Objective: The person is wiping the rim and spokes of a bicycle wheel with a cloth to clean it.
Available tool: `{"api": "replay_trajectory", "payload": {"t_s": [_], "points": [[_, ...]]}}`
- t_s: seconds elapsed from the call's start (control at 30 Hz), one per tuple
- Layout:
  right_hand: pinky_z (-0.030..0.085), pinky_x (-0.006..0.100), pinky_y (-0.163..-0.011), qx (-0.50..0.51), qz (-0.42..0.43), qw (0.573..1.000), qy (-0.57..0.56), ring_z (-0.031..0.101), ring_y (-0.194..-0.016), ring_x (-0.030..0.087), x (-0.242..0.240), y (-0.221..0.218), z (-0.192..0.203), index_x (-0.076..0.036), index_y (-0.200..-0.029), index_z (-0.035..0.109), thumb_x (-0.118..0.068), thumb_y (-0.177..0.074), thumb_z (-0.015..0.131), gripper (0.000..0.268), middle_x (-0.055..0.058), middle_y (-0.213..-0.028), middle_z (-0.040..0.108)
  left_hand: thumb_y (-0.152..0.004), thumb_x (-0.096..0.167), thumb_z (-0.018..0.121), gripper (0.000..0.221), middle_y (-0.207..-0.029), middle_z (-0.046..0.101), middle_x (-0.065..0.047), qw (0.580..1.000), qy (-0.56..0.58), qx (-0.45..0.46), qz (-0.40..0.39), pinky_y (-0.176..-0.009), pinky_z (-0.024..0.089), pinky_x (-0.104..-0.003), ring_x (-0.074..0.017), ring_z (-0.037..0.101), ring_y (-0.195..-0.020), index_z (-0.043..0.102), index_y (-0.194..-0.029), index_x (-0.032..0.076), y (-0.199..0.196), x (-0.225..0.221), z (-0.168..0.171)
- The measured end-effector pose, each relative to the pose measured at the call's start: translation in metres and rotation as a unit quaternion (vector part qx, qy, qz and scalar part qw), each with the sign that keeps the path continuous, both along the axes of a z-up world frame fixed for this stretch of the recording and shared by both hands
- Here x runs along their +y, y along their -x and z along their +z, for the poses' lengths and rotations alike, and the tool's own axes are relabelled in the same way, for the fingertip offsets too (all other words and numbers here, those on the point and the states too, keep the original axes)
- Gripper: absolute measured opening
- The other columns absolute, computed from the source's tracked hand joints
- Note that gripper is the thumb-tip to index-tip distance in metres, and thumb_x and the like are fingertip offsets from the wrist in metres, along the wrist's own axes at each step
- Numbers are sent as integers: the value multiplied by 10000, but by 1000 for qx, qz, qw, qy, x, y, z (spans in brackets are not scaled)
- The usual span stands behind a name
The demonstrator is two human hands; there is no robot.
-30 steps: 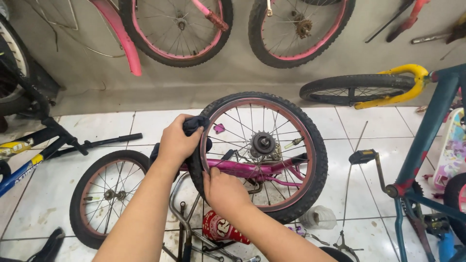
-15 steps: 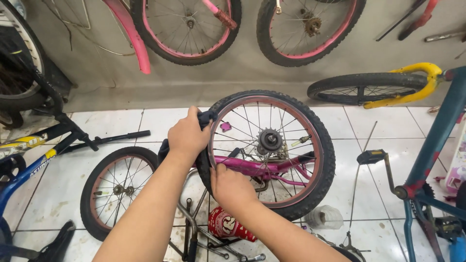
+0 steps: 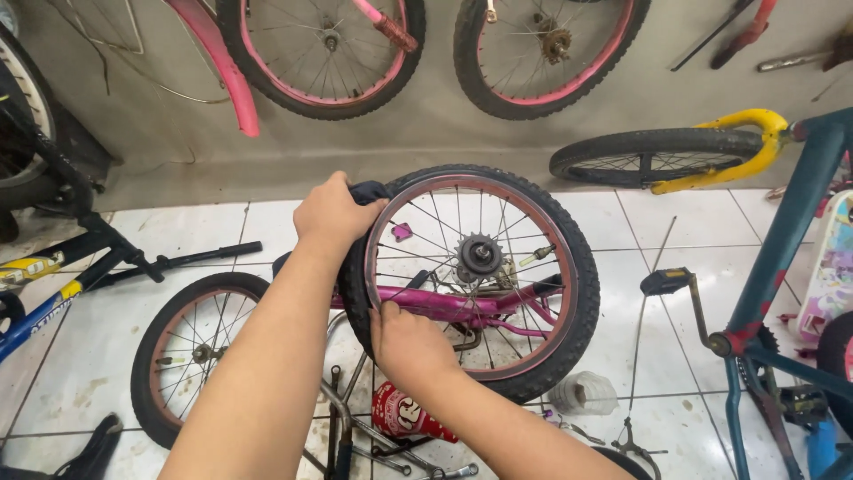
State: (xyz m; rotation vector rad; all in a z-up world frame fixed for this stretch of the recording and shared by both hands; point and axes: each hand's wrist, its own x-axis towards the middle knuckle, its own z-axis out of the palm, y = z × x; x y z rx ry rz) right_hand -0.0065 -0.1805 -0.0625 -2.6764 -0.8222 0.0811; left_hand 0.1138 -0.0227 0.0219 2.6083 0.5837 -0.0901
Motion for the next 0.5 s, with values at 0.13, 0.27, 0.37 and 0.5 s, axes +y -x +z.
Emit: {"api": "replay_trajectory", "payload": {"t_s": [0.13,0.27,0.37,0.5], "points": [[610,494,-606,-6,13,1000,15,754,-696,433,1,1,2,-22,-957,585,-268,-1048,381,332,197,-766,702,-831,571,753,695,-1295,681,-179,999,30,13,-3,-1025,484,-481,-359,632,-1258,602,-1326,107,-3,1,7],[580,505,-562,0,-32,999,-34,714,-623,436,3,1,2,-16,-938,580,-282,-1061,420,334,200,-713,696,-751,577,826,696,-1173,712,-117,999,28,-34,-6,-964,497,-431,-292,667,-1143,632,-1228,108,-20,6,-9],[551,522,-528,3,-57,996,-70,674,-553,445,5,6,5,2,-922,579,-270,-1058,469,323,208,-674,693,-698,599,858,668,-1019,757,-62,998,7,-66,-14,-872,522,-373,-246,718,-987,660,-1114,115,-27,13,-27],[547,525,-528,-7,-59,996,-65,670,-555,450,6,5,2,-4,-913,577,-275,-1060,468,327,205,-666,692,-736,598,835,606,-1015,759,-58,995,5,-89,-32,-862,522,-377,-245,715,-971,675,-1078,124,-32,8,-30]]}}
